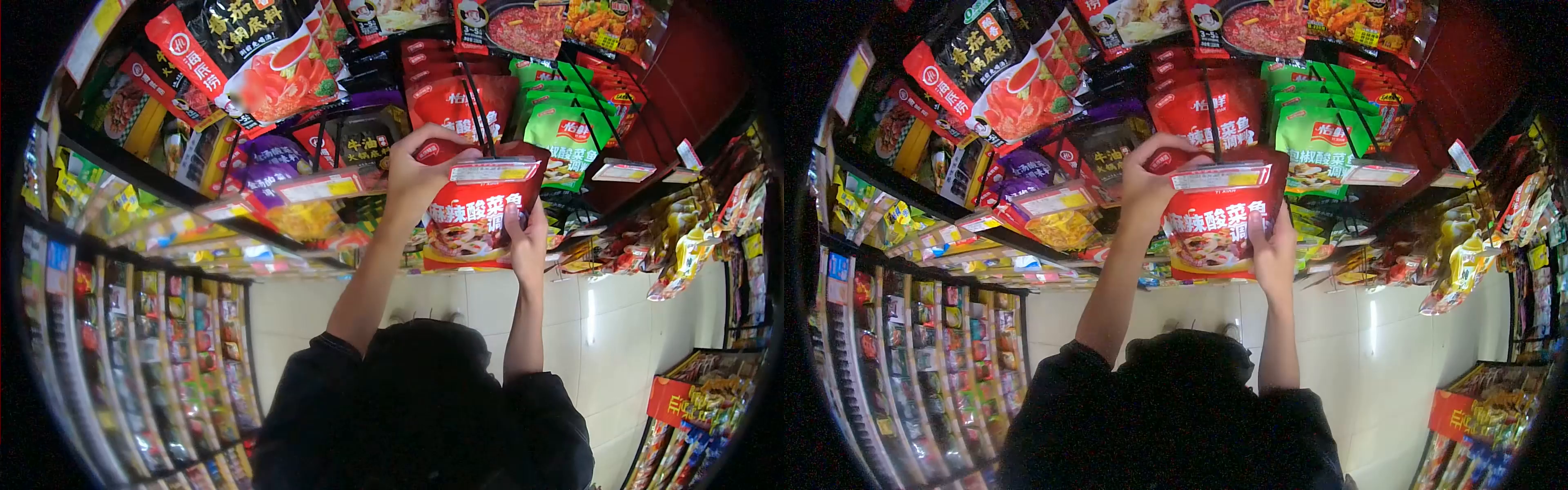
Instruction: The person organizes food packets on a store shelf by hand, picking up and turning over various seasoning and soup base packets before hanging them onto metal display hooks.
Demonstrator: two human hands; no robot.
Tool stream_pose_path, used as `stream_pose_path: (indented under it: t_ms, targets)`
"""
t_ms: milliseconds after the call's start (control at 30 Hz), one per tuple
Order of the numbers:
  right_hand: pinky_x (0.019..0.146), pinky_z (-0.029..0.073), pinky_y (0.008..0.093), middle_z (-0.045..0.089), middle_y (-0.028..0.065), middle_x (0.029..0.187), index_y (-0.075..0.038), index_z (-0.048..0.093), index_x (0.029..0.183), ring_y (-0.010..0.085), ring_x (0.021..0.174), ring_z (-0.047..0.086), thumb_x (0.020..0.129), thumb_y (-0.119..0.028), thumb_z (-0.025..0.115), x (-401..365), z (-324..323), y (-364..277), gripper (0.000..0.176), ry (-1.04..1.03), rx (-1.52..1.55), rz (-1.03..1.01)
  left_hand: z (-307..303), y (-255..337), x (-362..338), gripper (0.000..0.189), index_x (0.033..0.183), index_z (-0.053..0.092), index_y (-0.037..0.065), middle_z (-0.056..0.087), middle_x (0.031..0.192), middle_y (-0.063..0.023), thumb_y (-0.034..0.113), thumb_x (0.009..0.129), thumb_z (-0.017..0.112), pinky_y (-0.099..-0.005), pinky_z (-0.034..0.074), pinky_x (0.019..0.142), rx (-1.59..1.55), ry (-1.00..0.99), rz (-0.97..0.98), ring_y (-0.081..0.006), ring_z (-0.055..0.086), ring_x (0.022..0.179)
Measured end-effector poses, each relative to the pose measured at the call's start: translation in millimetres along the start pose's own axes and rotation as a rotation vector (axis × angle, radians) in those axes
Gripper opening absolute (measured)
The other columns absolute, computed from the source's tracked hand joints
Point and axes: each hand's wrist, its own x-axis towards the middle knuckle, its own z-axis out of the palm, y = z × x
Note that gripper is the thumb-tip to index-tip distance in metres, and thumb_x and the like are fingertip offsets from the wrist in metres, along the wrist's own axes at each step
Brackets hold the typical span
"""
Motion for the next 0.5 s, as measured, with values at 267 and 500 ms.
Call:
stream_pose_path:
  t_ms: [267, 500]
  targets:
    - [0.092, 0.048, 0.031, 0.07, 0.0104, 0.114, 0.003, 0.053, 0.134, 0.0151, 0.1, 0.061, 0.104, -0.011, 0.056, 3, -1, 15, 0.034, -0.003, -0.069, -0.113, -2, -9, -1, 0.025, 0.093, 0.072, 0.002, 0.072, 0.094, -0.0034, 0.0, 0.074, 0.088, -0.0261, 0.052, 0.082, -0.006, -0.027, 0.007, -0.011, 0.067, 0.09]
    - [0.071, 0.049, 0.0247, 0.067, 0.005, 0.101, 0.001, 0.053, 0.133, 0.0081, 0.08, 0.059, 0.106, -0.018, 0.057, -4, 3, -1, 0.034, 0.018, -0.011, -0.065, 2, -4, 4, 0.021, 0.094, 0.072, 0.003, 0.073, 0.093, -0.0045, 0.005, 0.079, 0.086, -0.0273, 0.051, 0.087, 0.064, -0.049, 0.092, -0.012, 0.067, 0.091]
